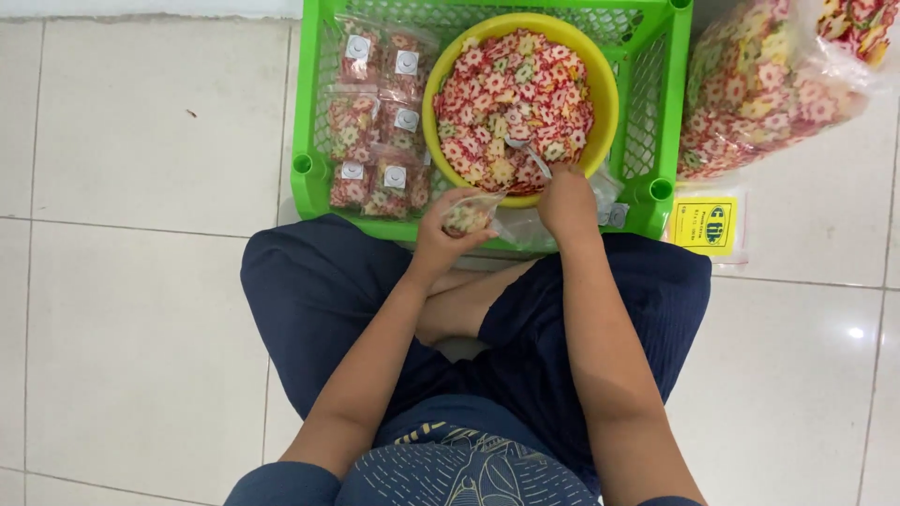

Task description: Scooping colorful snacks from a bowl into small plastic bags using a spoon while sitting on the floor.

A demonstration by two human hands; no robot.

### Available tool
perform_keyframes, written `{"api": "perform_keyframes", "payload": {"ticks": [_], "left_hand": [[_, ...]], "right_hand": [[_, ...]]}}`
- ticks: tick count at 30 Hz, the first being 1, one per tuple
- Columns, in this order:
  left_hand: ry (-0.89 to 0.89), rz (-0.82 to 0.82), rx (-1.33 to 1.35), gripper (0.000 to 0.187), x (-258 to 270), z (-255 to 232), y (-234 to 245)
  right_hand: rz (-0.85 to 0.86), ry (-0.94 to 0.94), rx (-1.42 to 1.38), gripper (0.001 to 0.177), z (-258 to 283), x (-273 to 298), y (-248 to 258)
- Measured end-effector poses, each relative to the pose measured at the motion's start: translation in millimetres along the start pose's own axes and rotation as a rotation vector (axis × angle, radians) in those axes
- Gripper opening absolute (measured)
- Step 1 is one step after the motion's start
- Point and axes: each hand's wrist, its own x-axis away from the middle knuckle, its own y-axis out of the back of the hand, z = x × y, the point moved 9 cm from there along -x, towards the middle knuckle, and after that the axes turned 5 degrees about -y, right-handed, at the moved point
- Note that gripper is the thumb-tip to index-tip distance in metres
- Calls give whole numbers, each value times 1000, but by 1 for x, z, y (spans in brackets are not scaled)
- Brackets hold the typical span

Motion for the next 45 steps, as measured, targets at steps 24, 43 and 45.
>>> {"api": "perform_keyframes", "payload": {"ticks": [24, 43, 45], "left_hand": [[17, 75, -106, 62, 1, 18, -1], [97, 172, -52, 76, 3, 57, 0], [41, 202, -16, 74, -4, 51, 1]], "right_hand": [[-333, 217, 44, 24, 46, 84, 98], [-361, 491, 152, 14, 81, 108, 112], [-399, 514, 214, 15, 79, 107, 105]]}}
